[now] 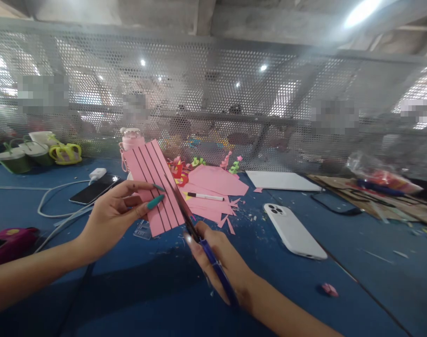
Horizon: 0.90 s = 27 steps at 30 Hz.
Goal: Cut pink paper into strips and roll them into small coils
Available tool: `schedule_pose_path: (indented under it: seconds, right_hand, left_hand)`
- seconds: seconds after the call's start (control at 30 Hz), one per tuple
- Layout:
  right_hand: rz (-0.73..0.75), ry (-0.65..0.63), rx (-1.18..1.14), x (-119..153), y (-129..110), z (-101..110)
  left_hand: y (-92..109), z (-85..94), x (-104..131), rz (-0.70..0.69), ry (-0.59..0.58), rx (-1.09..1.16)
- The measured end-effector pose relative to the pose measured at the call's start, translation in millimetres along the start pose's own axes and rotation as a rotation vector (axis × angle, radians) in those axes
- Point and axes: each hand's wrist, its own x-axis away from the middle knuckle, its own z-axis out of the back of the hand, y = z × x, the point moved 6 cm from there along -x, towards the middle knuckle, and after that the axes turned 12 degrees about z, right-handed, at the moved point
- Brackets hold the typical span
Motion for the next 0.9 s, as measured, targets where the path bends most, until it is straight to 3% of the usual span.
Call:
schedule_pose_path:
  seconds: [0.2,0.4,0.9]
  right_hand:
    - [0.028,0.058,0.053,0.4,-1.9,1.9]
    - [-0.014,0.036,0.007,0.6,1.8,-1.0]
    - [0.071,0.042,0.227,-2.4,-4.8,4.2]
  left_hand:
    - [-1.2,2.3,1.2,-0.019,0.038,-0.101]
    - [-0.5,1.2,2.1,-0.022,0.036,-0.107]
    - [-0.5,0.1,2.7,-0.031,0.043,-0.108]
